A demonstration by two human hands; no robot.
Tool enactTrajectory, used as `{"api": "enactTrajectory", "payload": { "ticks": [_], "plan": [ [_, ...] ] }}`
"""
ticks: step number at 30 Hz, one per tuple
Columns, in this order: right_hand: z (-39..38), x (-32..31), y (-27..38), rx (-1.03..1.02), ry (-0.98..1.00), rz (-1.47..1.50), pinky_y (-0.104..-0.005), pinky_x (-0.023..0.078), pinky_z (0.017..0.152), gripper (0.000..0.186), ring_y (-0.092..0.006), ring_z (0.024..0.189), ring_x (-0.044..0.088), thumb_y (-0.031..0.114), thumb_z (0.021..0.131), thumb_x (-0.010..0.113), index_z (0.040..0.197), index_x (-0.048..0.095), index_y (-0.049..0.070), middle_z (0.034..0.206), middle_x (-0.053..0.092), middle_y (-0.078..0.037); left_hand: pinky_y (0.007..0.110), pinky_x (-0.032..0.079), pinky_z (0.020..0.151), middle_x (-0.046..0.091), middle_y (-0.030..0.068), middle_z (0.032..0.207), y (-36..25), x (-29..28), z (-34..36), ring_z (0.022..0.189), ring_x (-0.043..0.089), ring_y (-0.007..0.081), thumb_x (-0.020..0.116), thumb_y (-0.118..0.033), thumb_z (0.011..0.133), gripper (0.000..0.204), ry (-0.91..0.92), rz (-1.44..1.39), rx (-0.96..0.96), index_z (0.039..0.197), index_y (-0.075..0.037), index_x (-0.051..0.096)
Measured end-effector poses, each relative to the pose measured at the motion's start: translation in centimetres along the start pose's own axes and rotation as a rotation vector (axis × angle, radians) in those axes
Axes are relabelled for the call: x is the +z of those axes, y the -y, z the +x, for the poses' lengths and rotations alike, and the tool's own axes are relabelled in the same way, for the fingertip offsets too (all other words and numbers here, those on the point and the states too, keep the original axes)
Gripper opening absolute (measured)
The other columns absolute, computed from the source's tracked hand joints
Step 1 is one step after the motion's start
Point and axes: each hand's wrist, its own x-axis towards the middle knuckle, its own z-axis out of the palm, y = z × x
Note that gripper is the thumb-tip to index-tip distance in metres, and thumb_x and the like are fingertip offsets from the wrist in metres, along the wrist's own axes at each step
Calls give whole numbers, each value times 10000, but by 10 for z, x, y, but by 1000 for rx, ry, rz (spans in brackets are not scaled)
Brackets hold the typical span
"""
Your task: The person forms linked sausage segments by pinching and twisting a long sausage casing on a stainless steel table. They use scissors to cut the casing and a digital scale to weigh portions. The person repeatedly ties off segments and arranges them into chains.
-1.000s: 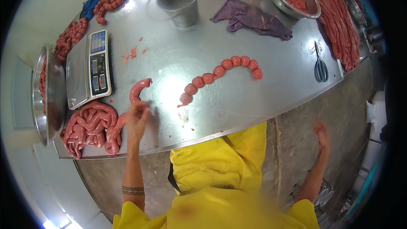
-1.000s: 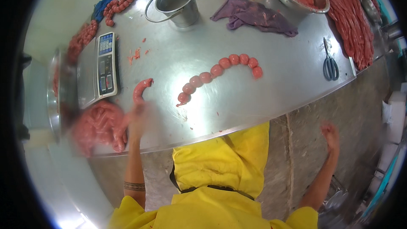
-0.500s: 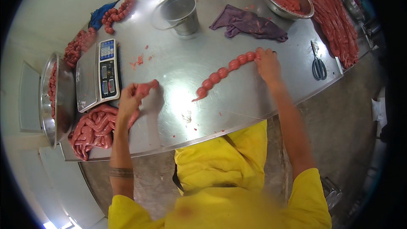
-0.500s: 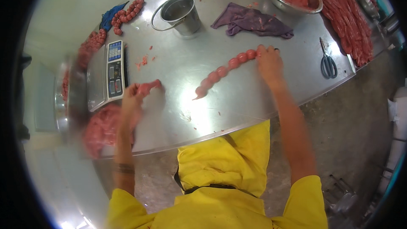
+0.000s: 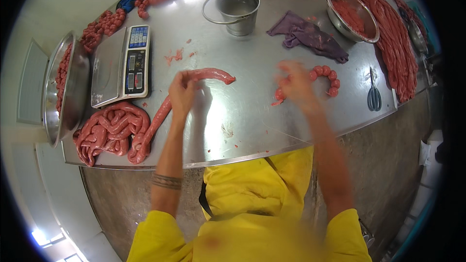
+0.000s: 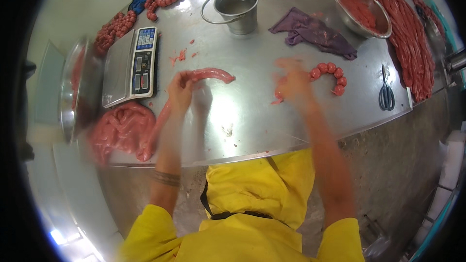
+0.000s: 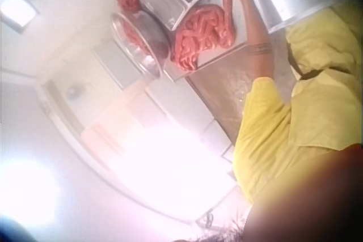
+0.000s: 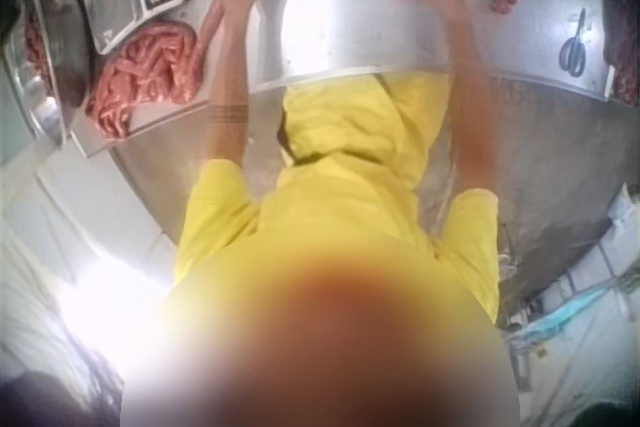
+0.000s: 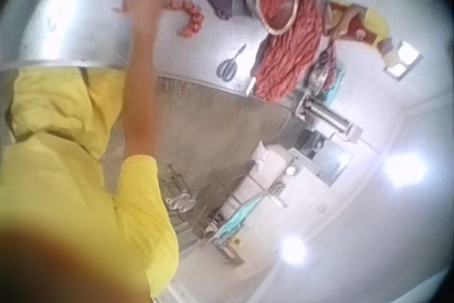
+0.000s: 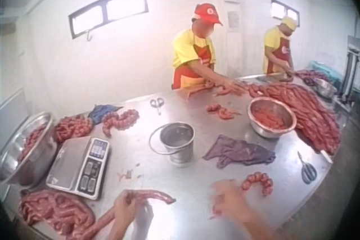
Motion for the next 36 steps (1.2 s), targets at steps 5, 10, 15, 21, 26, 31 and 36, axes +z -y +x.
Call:
{"api": "enactTrajectory", "payload": {
  "ticks": [5, 10, 15, 21, 26, 31, 36],
  "plan": [
    [32, 148, 82, -333, 35, -497, -410, 551, 947, 503, -359, 1145, 660, 269, 850, 836, 1265, 688, 25, 1267, 672, -175, 360, 626, 893, 726, 190, 1101, -10, 40, -63, 970, 746, 261, 553, -173, 1099, 326, -201, -475, -421, 1226, 122, 615],
    [50, 148, 103, -126, 505, -174, -429, 568, 839, 416, -357, 957, 733, 237, 819, 828, 1158, 739, 12, 1057, 764, -179, 460, 598, 1009, 642, 265, 1330, -18, 39, -64, 1175, 696, 354, 503, -322, 1138, 535, -106, -1009, -661, 1356, 166, 507],
    [47, 111, 113, 59, 308, -122, -477, 560, 894, 387, -346, 1019, 730, 302, 860, 806, 1058, 697, -12, 1039, 757, -217, 344, 609, 731, 704, 47, 974, -20, 39, -56, 793, 655, 136, 460, -388, 1152, 398, 143, -1341, -1021, 1199, -30, 627],
    [40, 170, 125, -56, 652, -402, -479, 583, 807, 469, -397, 938, 743, 285, 913, 760, 1210, 553, -13, 1029, 737, -263, 326, 560, 684, 674, 70, 888, -43, 56, -87, 767, 651, 176, 513, -264, 1106, 337, 314, -293, -645, 1019, 30, 654],
    [52, 184, 118, -107, 624, -476, -480, 583, 813, 511, -393, 942, 740, 280, 928, 751, 1281, 534, -19, 1039, 742, -247, 335, 538, 696, 722, 113, 894, -46, 30, -135, 745, 652, 173, 482, -223, 1111, 339, 354, 272, -222, 950, 29, 642],
    [87, 79, 79, -196, 754, 61, -478, 561, 923, 674, -385, 1081, 708, 481, 953, 738, 1418, 555, 28, 1227, 699, -218, 277, 533, 679, 709, 84, 902, -62, 3, -186, 734, 642, 136, 441, -272, 1157, 360, 208, -389, -762, 982, -22, 632],
    [115, -42, -40, 51, -118, -718, -582, 509, 1023, 701, -459, 1250, 626, 371, 900, 768, 1521, 530, 149, 1522, 538, -239, 251, 520, 684, 713, 85, 969, -107, 18, -138, 779, 682, 136, 458, -305, 1165, 346, 92, -300, -515, 1048, -23, 619]
  ]
}}
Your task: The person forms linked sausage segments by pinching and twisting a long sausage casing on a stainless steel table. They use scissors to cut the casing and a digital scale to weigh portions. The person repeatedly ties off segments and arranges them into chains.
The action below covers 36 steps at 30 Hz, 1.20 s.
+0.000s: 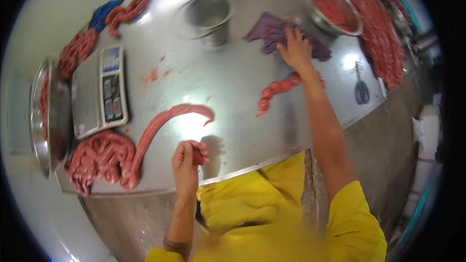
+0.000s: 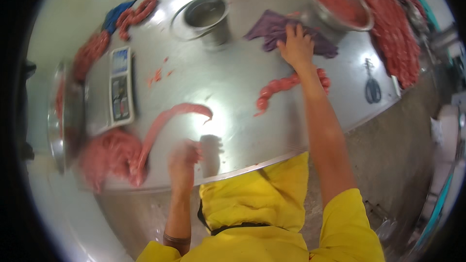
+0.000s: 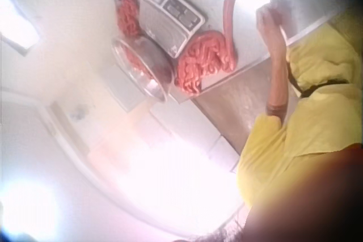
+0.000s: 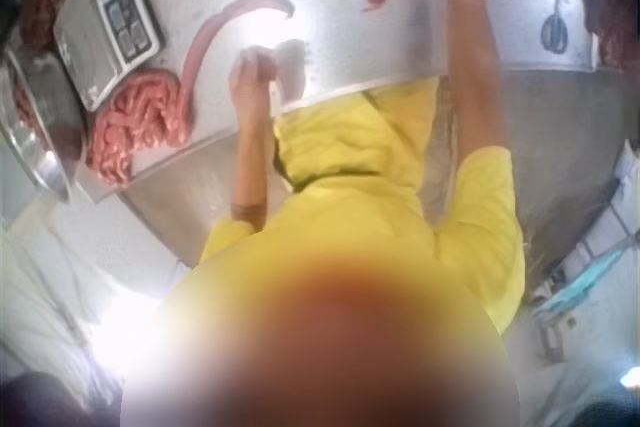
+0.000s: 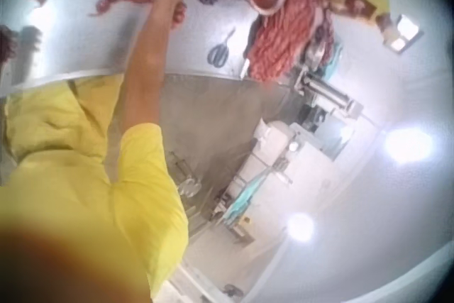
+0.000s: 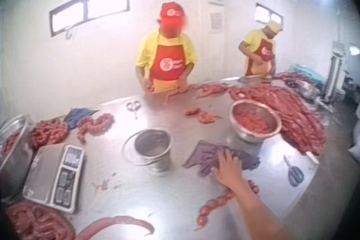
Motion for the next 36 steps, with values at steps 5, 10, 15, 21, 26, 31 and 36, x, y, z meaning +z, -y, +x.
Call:
{"api": "enactTrajectory", "payload": {
  "ticks": [5, 10, 15, 21, 26, 31, 36],
  "plan": [
    [-13, 35, -86, -60, -3, 68, -637, 487, 1047, 726, -531, 1305, 558, 282, 874, 780, 1544, 512, 194, 1623, 404, -255, 294, 555, 785, 717, 125, 1026, -102, 163, 63, 842, 700, 164, 479, -291, 1157, 310, 200, -273, 707, 1113, -9, 602],
    [-29, 32, -61, -89, 19, 323, -590, 420, 1135, 625, -499, 1393, 492, 221, 881, 766, 1471, 576, 144, 1527, 517, -263, 360, 553, 919, 698, 137, 1229, -224, 364, 141, 1148, 673, 232, 555, -270, 1107, 381, 604, -29, 945, 1375, -2, 590],
    [-78, -2, -42, -158, -174, 465, -519, 475, 1089, 467, -407, 1295, 597, 169, 898, 748, 1349, 649, 101, 1334, 661, -198, 430, 540, 972, 708, 201, 1223, -156, 333, 193, 1152, 681, 325, 608, -277, 1066, 371, 419, 273, 831, 1326, -16, 643],
    [-141, -31, 5, -81, 60, 843, -311, 535, 926, 258, -134, 1003, 651, 104, 1012, 660, 1256, 702, 32, 1095, 699, -31, 442, 510, 999, 697, 197, 1224, -8, 1, 148, 1082, 671, 379, 709, -265, 980, 432, -219, 943, 977, 1347, -43, 656],
    [-163, 4, 163, -215, 346, 950, -322, 536, 974, 287, -176, 1099, 681, 121, 1056, 627, 1323, 680, 31, 1240, 732, -80, 447, 541, 851, 685, 191, 1106, 69, -166, 64, 996, 662, 399, 727, -167, 941, 306, -547, 1327, 632, 1198, -11, 672],
    [-230, 50, 352, -744, 597, 1304, -428, 448, 1127, 472, -406, 1307, 597, 225, 1080, 569, 1506, 535, 22, 1438, 610, -248, 468, 533, 691, 727, 200, 1068, 109, -184, 32, 858, 722, 378, 733, -129, 939, 275, -373, 1058, 736, 1189, -17, 708],
    [-241, 91, 383, -823, 349, 987, -530, 418, 1128, 506, -482, 1298, 559, 274, 1071, 520, 1433, 510, -79, 1427, 595, -287, 465, 521, 654, 679, 180, 939, 106, -177, 17, 778, 685, 358, 740, -114, 948, 204, -471, 1002, 821, 1135, -33, 744]
  ]
}}
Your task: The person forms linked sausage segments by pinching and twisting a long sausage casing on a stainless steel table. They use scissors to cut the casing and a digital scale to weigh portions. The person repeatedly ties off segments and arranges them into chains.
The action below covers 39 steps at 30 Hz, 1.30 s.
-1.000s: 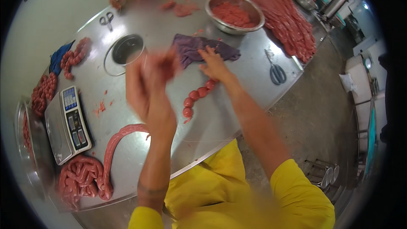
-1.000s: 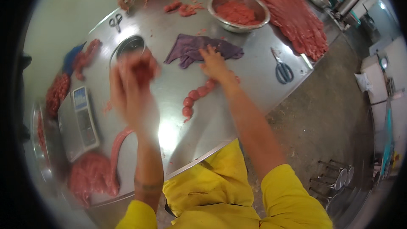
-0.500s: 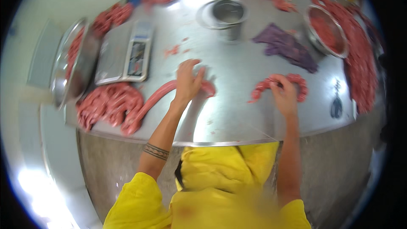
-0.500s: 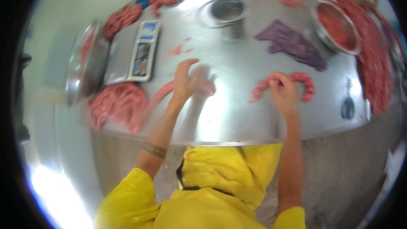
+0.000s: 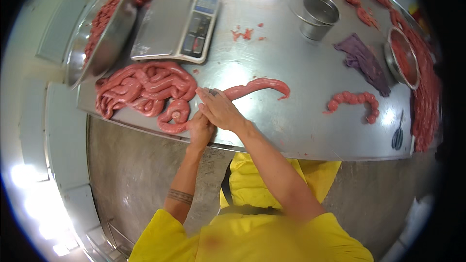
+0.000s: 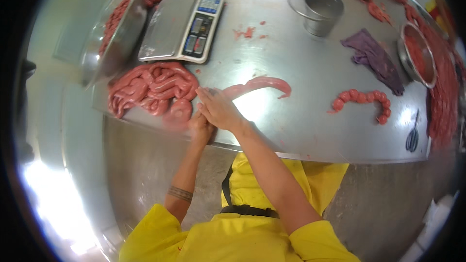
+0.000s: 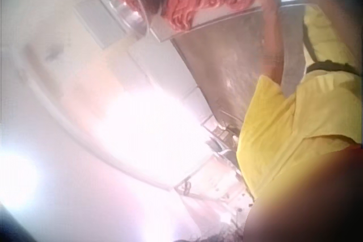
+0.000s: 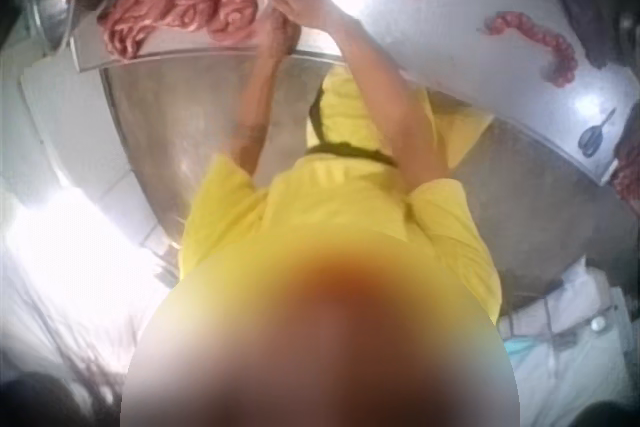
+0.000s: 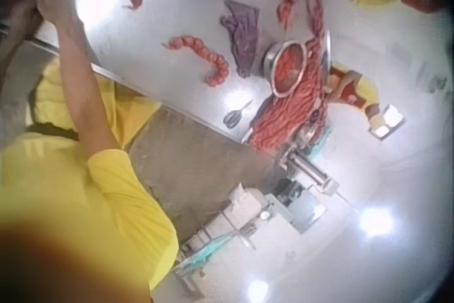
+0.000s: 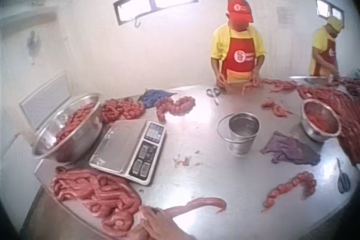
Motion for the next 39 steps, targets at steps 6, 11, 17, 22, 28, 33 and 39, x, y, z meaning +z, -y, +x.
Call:
{"api": "enactTrajectory", "payload": {
  "ticks": [6, 11, 17, 22, 28, 33, 39],
  "plan": [
    [-16, -95, -57, 80, -28, -342, -517, 390, 1163, 491, -404, 1301, 590, 223, 1053, 532, 1439, 512, -80, 1424, 605, -262, 417, 463, 555, 547, 115, 729, -4, -8, 1, 617, 578, 276, 821, -130, 900, 167, 100, 157, 3, 1035, -40, 786],
    [-61, -165, -61, 341, -163, -673, -531, 384, 1140, 414, -400, 1333, 535, 81, 939, 670, 1343, 607, 17, 1459, 569, -202, 408, 433, 562, 541, 125, 737, -16, -11, 10, 610, 543, 267, 802, -103, 916, 179, 126, 110, 6, 1076, -24, 789],
    [-68, -205, -72, 507, -277, -538, -534, 512, 861, 211, -438, 1044, 660, 25, 971, 598, 1174, 652, 44, 1132, 697, -186, 432, 477, 684, 604, 146, 823, -15, -13, 71, 731, 597, 300, 766, -96, 936, 167, -21, -28, -167, 1072, 0, 778],
    [-72, -207, -75, 597, -237, -527, -503, 532, 784, 170, -452, 866, 680, 49, 1006, 586, 1165, 633, 11, 923, 717, -220, 494, 478, 1027, 663, 227, 1197, -14, 14, 114, 1144, 623, 393, 755, -162, 929, 288, 44, 234, -36, 1174, -10, 744],
    [-106, -213, -70, 698, -254, -202, -401, 550, 715, 148, -334, 713, 718, 101, 1001, 631, 1029, 713, -19, 794, 741, -173, 525, 376, 1189, 542, 249, 1525, -93, 143, 155, 1450, 465, 427, 601, -258, 1041, 413, 196, -170, 237, 1380, -24, 642],
    [-117, -213, -57, 641, -276, -278, -422, 525, 645, 187, -315, 631, 674, 177, 981, 648, 931, 727, 15, 727, 713, -139, 555, 313, 1230, 508, 204, 1579, -125, 182, 166, 1496, 406, 434, 478, -407, 1091, 532, 248, 98, 389, 1463, -43, 587],
    [-112, -191, -53, 797, -346, -399, -537, 552, 715, 217, -421, 744, 704, 222, 939, 616, 870, 748, 64, 774, 720, -178, 567, 297, 1229, 476, 198, 1608, -130, 176, 165, 1497, 395, 439, 569, -509, 1029, 616, 253, 134, 394, 1486, -96, 588]
  ]
}}
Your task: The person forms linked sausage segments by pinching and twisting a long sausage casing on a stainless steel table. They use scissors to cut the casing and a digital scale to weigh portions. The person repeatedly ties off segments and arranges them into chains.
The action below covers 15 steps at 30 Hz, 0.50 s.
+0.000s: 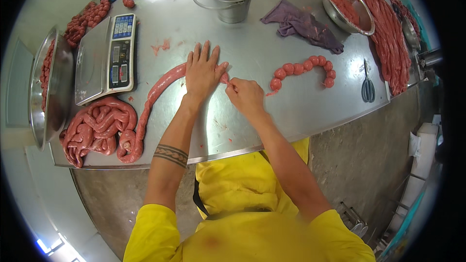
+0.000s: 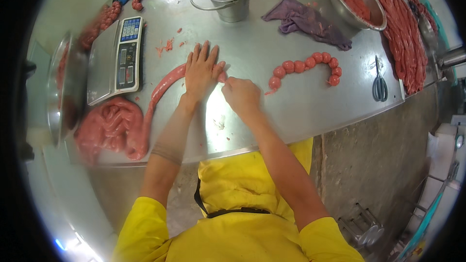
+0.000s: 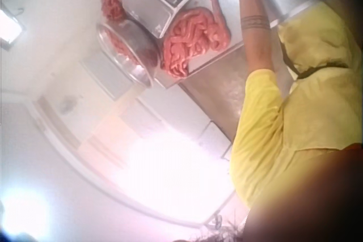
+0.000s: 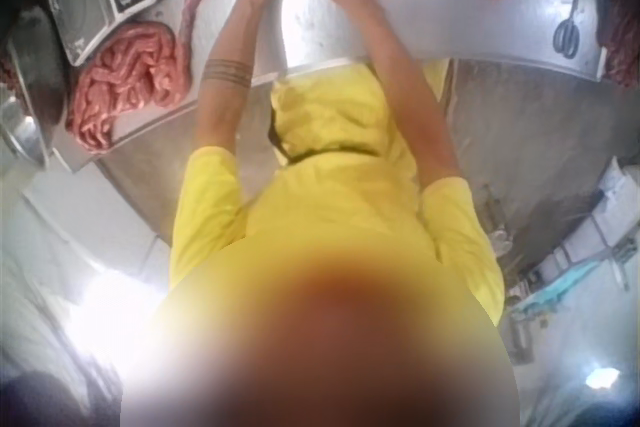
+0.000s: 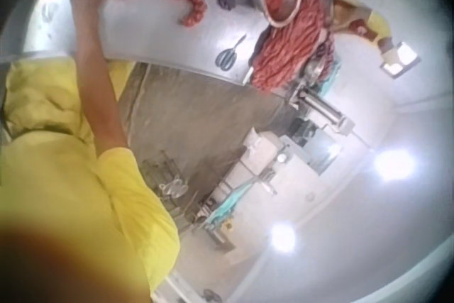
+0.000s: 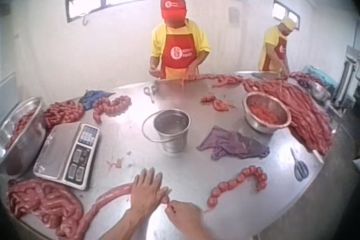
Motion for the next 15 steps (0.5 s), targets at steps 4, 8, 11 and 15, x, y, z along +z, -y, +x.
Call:
{"api": "enactTrajectory", "payload": {
  "ticks": [4, 8, 11, 15],
  "plan": [
    [-8, -17, 12, -48, 45, -30, -528, 553, 739, 190, -411, 797, 712, 233, 923, 654, 917, 760, 76, 820, 731, -176, 561, 277, 1239, 475, 200, 1608, -2, 2, 0, 1502, 392, 430, 572, -487, 1030, 587, 55, -15, -30, 1482, -112, 599],
    [-64, -89, 4, -10, 85, -11, -456, 533, 698, 222, -370, 756, 698, 252, 874, 786, 962, 751, 51, 805, 721, -167, 549, 256, 1249, 472, 201, 1611, 4, -4, -2, 1509, 392, 404, 564, -470, 1035, 573, 81, -102, -31, 1477, -107, 604],
    [-130, -150, -36, 167, -30, -261, -453, 525, 785, 275, -359, 877, 673, 237, 825, 856, 986, 769, 32, 936, 730, -137, 515, 328, 1219, 491, 186, 1596, -5, -13, 2, 1492, 426, 375, 641, -344, 998, 525, 102, -384, -144, 1465, -105, 610],
    [-169, -170, -83, -19, -60, -446, -468, 519, 835, 203, -346, 961, 644, 149, 852, 806, 1012, 744, 41, 1113, 686, -134, 493, 448, 1126, 542, 197, 1529, -69, -19, 10, 1414, 506, 379, 707, -93, 921, 463, -77, -503, -33, 1379, -65, 649]
  ]
}}
